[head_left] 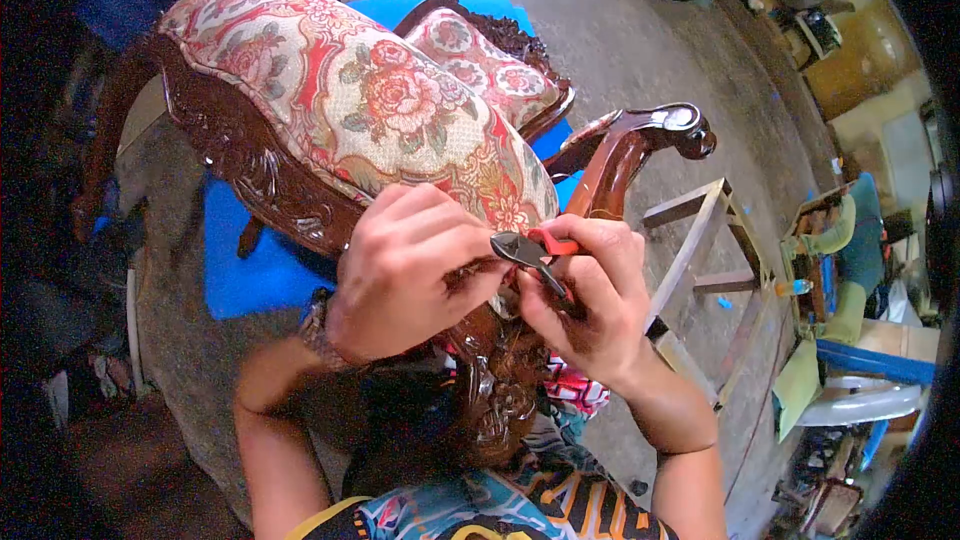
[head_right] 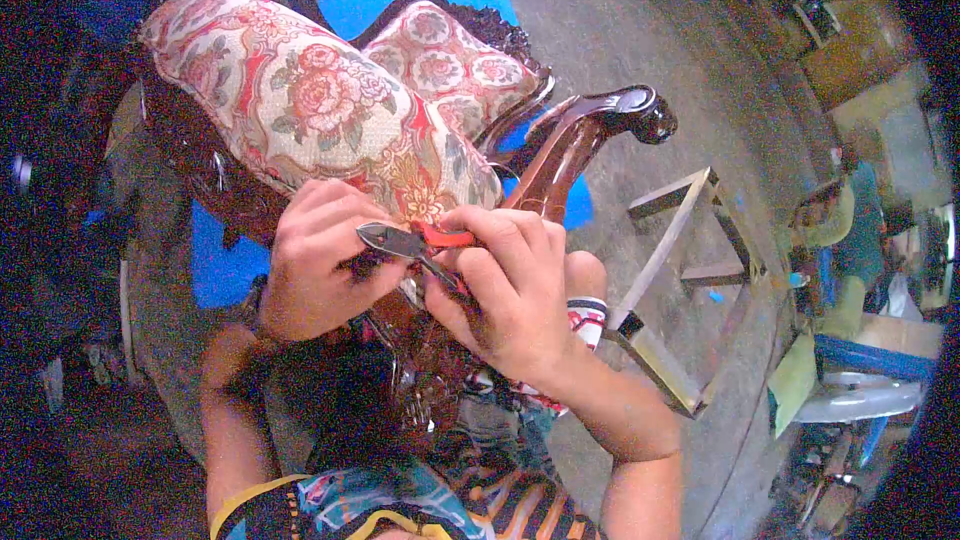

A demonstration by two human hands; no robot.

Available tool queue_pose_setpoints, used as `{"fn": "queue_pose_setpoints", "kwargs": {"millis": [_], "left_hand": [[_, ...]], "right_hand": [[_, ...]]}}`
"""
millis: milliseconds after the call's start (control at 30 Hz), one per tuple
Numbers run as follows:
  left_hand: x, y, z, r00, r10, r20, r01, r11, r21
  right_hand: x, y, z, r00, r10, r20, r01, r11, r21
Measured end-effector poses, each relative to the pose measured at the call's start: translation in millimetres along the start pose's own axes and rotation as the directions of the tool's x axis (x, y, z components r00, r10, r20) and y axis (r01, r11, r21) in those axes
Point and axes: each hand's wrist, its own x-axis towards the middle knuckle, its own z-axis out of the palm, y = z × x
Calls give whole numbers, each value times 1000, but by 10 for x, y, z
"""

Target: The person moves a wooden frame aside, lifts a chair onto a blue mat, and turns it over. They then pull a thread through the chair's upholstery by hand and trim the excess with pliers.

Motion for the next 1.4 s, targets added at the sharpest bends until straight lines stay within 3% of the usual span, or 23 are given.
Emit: {"fn": "queue_pose_setpoints", "kwargs": {"millis": [133,400,500,533,600,733,867,1067,1167,1267,1400], "left_hand": [[-26,-13,12,997,81,10,-82,994,69],[-29,-8,-26,997,46,68,-48,998,29],[-46,-25,-15,994,102,40,-103,994,25],[-60,-53,12,989,145,14,-146,989,23],[-78,-68,17,980,199,-21,-198,980,25],[-81,-60,20,980,197,-28,-196,980,29],[-82,-44,-14,987,162,2,-162,986,29],[-84,-22,-29,991,124,48,-127,991,51],[-69,-54,-78,969,210,129,-219,974,63],[-57,-57,-46,977,188,99,-196,978,75],[-52,3,-22,989,114,90,-119,991,57]], "right_hand": [[8,10,9,1000,8,25,-8,1000,14],[37,4,4,999,38,37,-39,998,38],[68,32,-124,979,133,156,-162,967,194],[57,71,-148,931,287,226,-356,851,387],[203,91,-227,899,374,227,-431,844,319],[373,179,-255,893,229,387,-376,852,364],[425,158,-194,897,119,426,-297,875,382],[388,95,-228,902,101,421,-195,963,188],[368,126,-249,833,140,536,-277,943,183],[345,213,-257,841,314,441,-473,821,319],[295,252,-342,835,245,492,-440,834,332]]}}
